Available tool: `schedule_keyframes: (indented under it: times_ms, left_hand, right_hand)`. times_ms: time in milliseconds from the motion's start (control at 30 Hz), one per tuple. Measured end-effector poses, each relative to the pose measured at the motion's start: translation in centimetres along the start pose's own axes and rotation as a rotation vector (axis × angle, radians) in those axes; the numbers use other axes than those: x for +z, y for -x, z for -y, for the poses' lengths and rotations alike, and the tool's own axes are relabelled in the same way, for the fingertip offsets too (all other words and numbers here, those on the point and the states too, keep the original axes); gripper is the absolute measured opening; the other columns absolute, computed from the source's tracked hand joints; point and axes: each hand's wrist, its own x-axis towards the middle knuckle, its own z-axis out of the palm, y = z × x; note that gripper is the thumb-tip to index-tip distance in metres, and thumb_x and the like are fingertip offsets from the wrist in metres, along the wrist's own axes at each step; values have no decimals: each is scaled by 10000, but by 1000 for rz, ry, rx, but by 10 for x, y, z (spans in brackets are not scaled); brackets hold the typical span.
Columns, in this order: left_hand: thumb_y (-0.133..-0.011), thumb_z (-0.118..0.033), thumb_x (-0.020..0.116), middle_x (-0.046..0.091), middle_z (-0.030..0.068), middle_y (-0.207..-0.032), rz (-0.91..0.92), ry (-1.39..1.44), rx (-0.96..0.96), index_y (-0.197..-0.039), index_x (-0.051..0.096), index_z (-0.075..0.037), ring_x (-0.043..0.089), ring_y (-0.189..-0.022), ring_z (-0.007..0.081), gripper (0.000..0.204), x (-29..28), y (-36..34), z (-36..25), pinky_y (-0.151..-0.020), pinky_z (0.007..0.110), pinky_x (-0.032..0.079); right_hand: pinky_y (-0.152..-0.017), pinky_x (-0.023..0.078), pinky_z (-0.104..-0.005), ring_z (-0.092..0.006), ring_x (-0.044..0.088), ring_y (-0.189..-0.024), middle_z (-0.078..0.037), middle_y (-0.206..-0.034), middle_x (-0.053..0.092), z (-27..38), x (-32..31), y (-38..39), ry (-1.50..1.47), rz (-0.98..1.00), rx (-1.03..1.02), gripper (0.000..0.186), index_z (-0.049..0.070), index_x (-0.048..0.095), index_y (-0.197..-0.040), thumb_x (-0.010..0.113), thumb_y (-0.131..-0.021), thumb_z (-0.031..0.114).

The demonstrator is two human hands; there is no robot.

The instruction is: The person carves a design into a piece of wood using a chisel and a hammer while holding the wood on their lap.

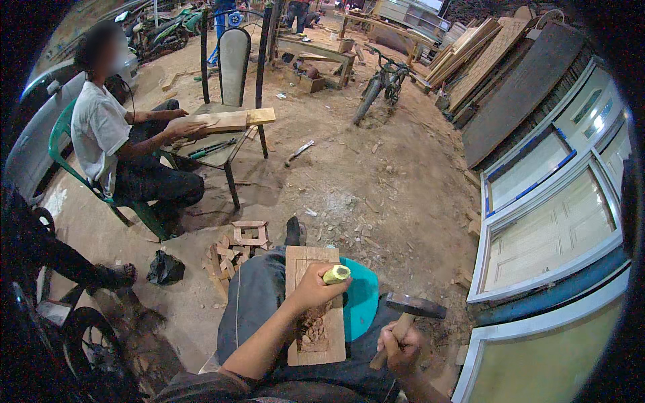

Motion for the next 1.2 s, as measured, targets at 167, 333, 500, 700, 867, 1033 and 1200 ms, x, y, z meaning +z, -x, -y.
schedule_keyframes:
  times_ms: [167,333,500,700,867,1033,1200]
  left_hand:
    - [-803,-138,722,601,3,-687,-29,-25,62,-781,645,-2,504,-620,61,159,0,0,-4,-551,256,415]
    - [-796,-127,718,599,3,-680,-21,-24,41,-786,647,1,502,-623,55,147,0,0,-4,-552,255,418]
    - [-776,-106,712,591,-10,-678,-31,-21,65,-779,642,-3,493,-622,50,124,1,0,7,-548,252,411]
    - [-767,-88,691,554,-16,-660,-14,16,-11,-741,602,-3,475,-615,48,125,3,3,-2,-548,254,406]
    - [-759,-84,685,537,-16,-648,-31,-51,110,-746,599,-5,471,-613,55,118,-2,1,4,-550,257,404]
    - [-760,-101,694,530,-8,-636,-55,-6,114,-749,596,0,466,-592,62,142,2,1,5,-536,265,395]
    - [-758,-110,699,529,6,-622,4,-11,79,-744,593,-5,468,-586,70,149,-1,0,2,-533,275,395]
  right_hand:
    - [-533,469,-277,-122,560,-568,-65,-655,569,-27,5,15,56,-5,73,30,-15,530,-860,552,-854,4]
    - [-500,489,-291,-126,592,-528,-52,-647,617,-33,21,14,-187,-30,189,171,12,597,-890,692,-785,108]
    - [-509,469,-285,-129,589,-548,-67,-666,608,-26,17,11,121,71,132,176,9,584,-923,661,-837,143]
    - [-498,463,-259,-92,550,-531,-31,-656,568,-24,17,1,174,94,79,162,-17,556,-948,610,-882,121]
    - [-523,445,-326,-168,585,-558,-101,-628,587,-16,19,-2,101,93,186,201,14,594,-911,685,-833,176]
    - [-497,473,-258,-92,571,-544,-45,-697,592,-31,14,0,175,161,98,176,-25,570,-969,630,-876,111]
    - [-495,471,-257,-99,578,-543,-48,-704,599,-25,16,-1,171,141,74,178,-22,575,-978,633,-874,110]
